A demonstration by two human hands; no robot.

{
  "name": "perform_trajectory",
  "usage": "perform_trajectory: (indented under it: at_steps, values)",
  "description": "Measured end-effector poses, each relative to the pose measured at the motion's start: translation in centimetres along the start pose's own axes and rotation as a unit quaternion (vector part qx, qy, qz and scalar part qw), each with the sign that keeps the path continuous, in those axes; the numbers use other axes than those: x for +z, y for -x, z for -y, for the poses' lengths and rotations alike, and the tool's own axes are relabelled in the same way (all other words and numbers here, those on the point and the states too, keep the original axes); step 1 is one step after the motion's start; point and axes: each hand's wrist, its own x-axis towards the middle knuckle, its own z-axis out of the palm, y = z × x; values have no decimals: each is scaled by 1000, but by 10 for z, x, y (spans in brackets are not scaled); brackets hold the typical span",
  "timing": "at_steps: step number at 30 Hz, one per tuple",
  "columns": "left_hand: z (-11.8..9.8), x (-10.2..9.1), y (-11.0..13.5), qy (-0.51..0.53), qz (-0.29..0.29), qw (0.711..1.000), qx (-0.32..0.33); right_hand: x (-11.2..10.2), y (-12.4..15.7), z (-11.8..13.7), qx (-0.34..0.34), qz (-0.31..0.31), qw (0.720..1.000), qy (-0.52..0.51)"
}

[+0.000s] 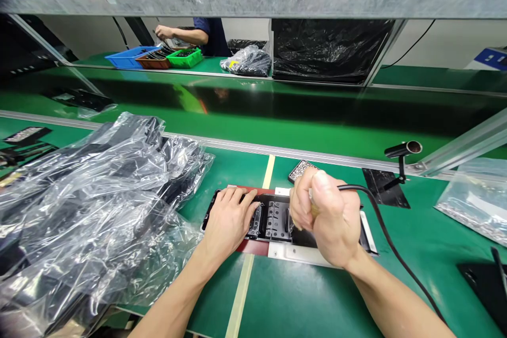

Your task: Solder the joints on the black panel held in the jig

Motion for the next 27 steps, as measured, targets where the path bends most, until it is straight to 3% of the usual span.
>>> perform_trajectory:
  at_steps: [13, 19, 21, 24, 27]
  values:
    - [1, 4, 0, 6, -4, 1000, -2, -2, -3, -4, 6, 30, 999, 13]
    - [8, 7, 0, 15, -16, 1000, 2, -2, -7, -9, -53, 29, 993, 105]
    - [11, 9, 1, 27, -25, 999, 4, -3, -7, -13, -42, 33, 993, 106]
    - [11, 7, 0, 51, -49, 997, 5, -11, -3, -24, -10, 29, 997, 66]
    - [-3, -5, -9, 95, -63, 993, 16, -34, 0, -43, -1, 57, 998, 4]
